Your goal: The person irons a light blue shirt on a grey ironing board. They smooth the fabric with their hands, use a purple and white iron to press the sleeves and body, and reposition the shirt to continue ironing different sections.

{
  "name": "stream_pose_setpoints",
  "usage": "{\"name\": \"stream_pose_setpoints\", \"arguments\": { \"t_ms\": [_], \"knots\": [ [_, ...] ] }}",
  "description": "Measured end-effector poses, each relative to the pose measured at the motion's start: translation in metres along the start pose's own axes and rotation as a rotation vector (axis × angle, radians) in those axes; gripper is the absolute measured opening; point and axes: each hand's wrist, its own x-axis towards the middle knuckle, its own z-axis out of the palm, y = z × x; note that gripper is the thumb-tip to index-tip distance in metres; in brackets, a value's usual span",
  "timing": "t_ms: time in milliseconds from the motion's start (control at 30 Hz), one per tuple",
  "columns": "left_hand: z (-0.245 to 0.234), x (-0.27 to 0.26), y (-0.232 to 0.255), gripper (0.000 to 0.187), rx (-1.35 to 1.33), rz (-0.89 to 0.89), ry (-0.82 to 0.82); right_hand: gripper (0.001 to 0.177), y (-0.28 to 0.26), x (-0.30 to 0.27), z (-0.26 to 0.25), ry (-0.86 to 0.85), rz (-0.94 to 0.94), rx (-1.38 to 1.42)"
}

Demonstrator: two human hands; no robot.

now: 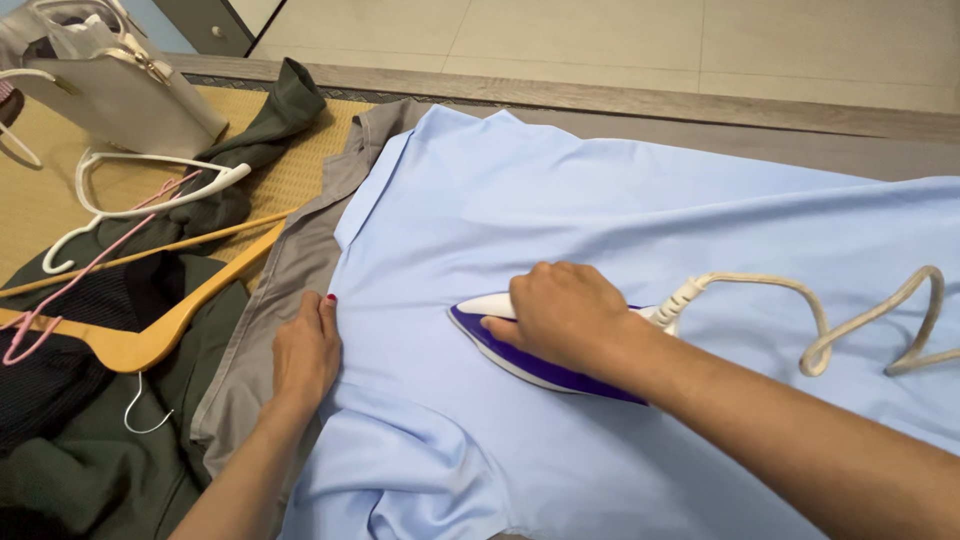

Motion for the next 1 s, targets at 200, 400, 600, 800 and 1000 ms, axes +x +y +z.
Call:
{"name": "stream_pose_setpoints", "arguments": {
  "t_ms": [200,400,600,800,1000],
  "knots": [
    [-0.003,0.000,0.006,0.033,0.026,-0.018,-0.001,0.059,0.013,-0.024,-0.007,-0.096,0.067,0.020],
    [-0.010,-0.018,0.033,0.033,-0.020,0.000,0.121,0.060,0.015,-0.057,-0.012,-0.180,0.119,0.011],
    [0.021,-0.044,0.059,0.062,0.014,0.390,0.086,0.059,0.027,-0.080,-0.014,-0.183,0.150,-0.006],
    [0.034,-0.089,0.102,0.072,0.047,0.392,-0.114,0.062,0.043,-0.106,-0.015,-0.199,0.179,-0.055],
    [0.034,-0.140,0.124,0.064,0.012,0.583,-0.226,0.063,0.062,-0.134,-0.021,-0.240,0.234,-0.099]
  ]
}}
